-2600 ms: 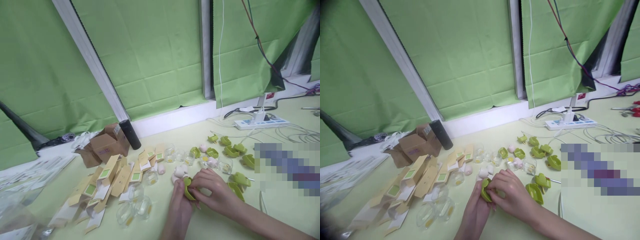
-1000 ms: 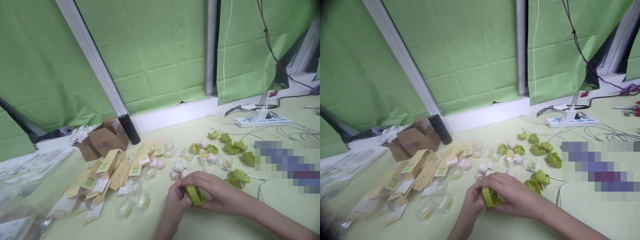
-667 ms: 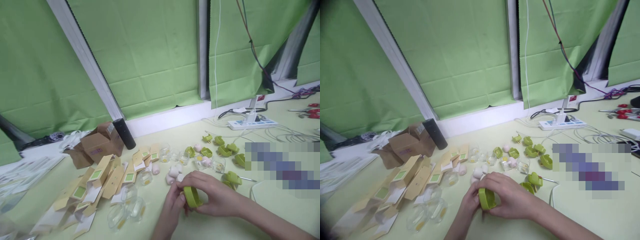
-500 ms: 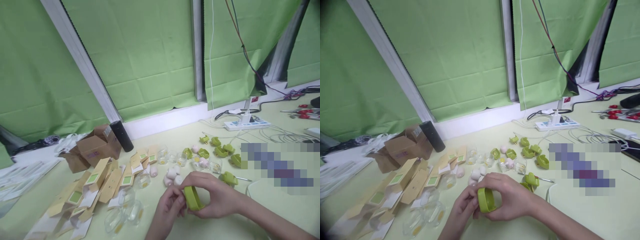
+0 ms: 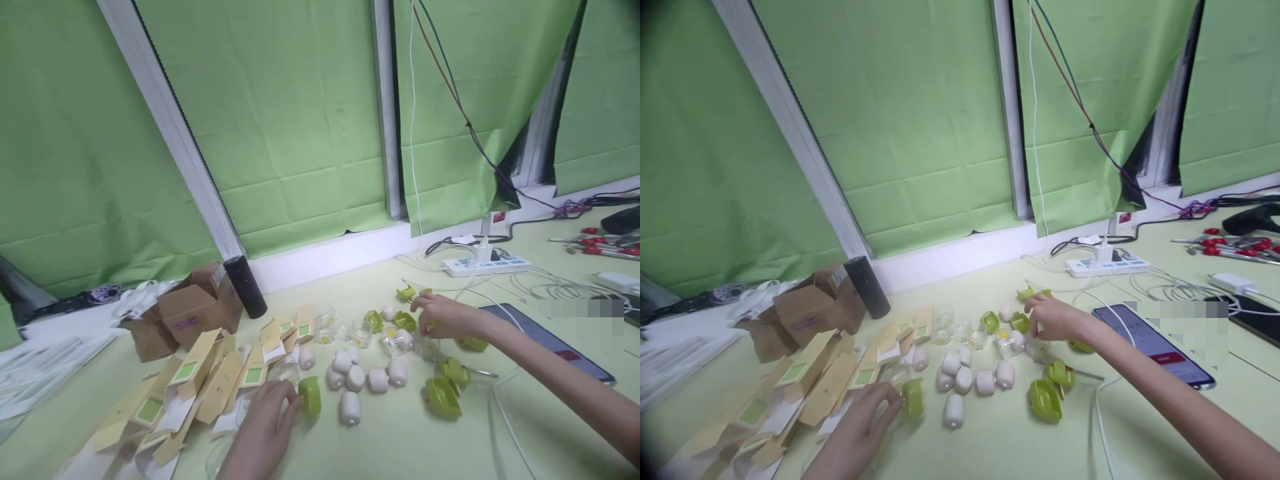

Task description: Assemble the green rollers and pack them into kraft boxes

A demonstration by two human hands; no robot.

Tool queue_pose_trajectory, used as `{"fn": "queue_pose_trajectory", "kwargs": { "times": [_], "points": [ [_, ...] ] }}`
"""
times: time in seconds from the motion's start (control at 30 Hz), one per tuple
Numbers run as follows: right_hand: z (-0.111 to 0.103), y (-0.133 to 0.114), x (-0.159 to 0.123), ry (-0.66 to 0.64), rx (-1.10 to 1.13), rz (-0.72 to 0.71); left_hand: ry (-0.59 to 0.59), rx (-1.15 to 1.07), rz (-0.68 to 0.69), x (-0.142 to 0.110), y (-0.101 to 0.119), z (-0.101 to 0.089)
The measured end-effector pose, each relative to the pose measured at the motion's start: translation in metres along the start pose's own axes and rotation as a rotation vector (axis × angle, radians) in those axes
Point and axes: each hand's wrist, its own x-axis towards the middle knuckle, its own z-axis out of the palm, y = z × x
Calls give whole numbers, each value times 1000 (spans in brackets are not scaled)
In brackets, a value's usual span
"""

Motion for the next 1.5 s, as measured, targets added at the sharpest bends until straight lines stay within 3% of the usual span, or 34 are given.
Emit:
{"fn": "queue_pose_trajectory", "kwargs": {
  "times": [0.17,0.27,0.4,0.53,0.7,0.83,0.97,1.07,1.13,1.23,1.33,1.5],
  "points": [
    [11,2,10,-130,17,-23,-52,177,57,11,-4,10],
    [13,-2,8,-134,52,-9,33,238,55,11,-4,17],
    [5,4,-3,-89,122,87,172,248,173,4,-3,19],
    [3,22,2,-44,168,263,200,185,292,-3,15,20],
    [21,32,36,-80,126,410,124,-4,335,3,47,34],
    [25,25,49,-108,104,415,52,-193,310,8,61,51],
    [11,4,42,42,100,366,48,-438,171,7,64,67],
    [16,-32,36,157,165,290,24,-724,54,8,63,81],
    [31,-63,32,155,259,235,-50,-1030,-60,12,64,92],
    [54,-105,24,144,600,151,-93,-1510,-145,16,66,102],
    [62,-121,17,225,831,226,-22,-1776,-152,14,66,100],
    [63,-108,14,255,916,444,-26,-2001,-310,7,66,87]
  ]
}}
